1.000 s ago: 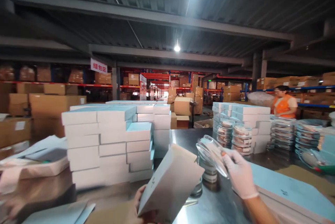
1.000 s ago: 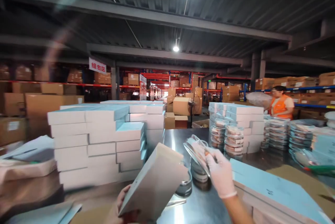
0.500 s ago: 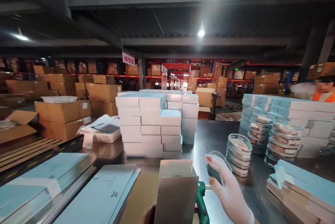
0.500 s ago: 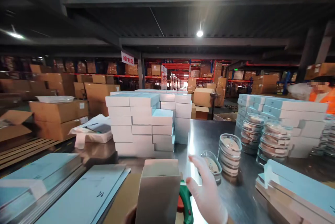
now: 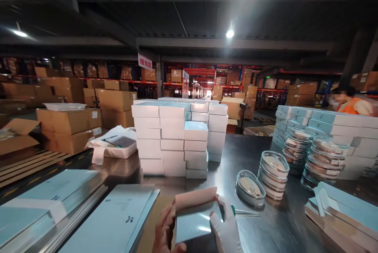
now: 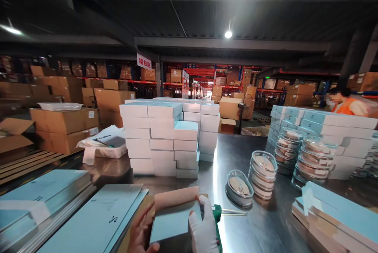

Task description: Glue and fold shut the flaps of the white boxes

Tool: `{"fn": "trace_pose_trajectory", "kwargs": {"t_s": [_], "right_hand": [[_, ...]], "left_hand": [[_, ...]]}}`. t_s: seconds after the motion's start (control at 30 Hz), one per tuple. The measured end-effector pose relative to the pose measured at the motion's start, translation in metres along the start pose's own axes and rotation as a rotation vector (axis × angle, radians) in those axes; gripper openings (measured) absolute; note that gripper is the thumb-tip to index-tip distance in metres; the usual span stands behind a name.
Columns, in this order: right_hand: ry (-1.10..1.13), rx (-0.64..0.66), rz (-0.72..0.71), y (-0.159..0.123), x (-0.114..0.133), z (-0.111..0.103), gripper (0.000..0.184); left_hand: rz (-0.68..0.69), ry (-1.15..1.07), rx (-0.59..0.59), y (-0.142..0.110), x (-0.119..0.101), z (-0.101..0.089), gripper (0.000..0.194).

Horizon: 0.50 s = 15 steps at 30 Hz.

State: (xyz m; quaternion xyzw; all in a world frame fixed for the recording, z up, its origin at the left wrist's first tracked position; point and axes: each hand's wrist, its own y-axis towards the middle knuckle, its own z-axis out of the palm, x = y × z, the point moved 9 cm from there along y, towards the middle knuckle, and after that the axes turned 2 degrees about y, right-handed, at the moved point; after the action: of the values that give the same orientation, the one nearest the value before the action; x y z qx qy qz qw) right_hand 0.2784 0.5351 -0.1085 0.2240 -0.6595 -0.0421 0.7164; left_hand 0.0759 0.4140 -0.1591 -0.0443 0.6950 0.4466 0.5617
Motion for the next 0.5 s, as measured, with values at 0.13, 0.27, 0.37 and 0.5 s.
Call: {"fn": "trace_pose_trajectory", "kwargs": {"t_s": [0.13, 0.27, 0.37, 0.5], "right_hand": [[-0.218, 0.044, -0.018, 0.015, 0.004, -0.013, 0.056], [-0.564, 0.131, 0.118, 0.027, -0.02, -0.046, 0.038], [-0.681, 0.203, 0.269, 0.025, -0.054, -0.063, 0.02], [-0.62, 0.259, 0.335, 0.013, -0.067, -0.073, 0.016]], "left_hand": [[-0.08, 0.179, 0.174, -0.003, 0.019, 0.001, 0.07], [-0.187, 0.164, 0.171, 0.017, 0.013, -0.02, 0.065], [-0.196, 0.092, 0.045, 0.03, 0.004, -0.035, 0.065], [-0.165, 0.12, 0.016, 0.034, -0.004, -0.036, 0.062]]}}
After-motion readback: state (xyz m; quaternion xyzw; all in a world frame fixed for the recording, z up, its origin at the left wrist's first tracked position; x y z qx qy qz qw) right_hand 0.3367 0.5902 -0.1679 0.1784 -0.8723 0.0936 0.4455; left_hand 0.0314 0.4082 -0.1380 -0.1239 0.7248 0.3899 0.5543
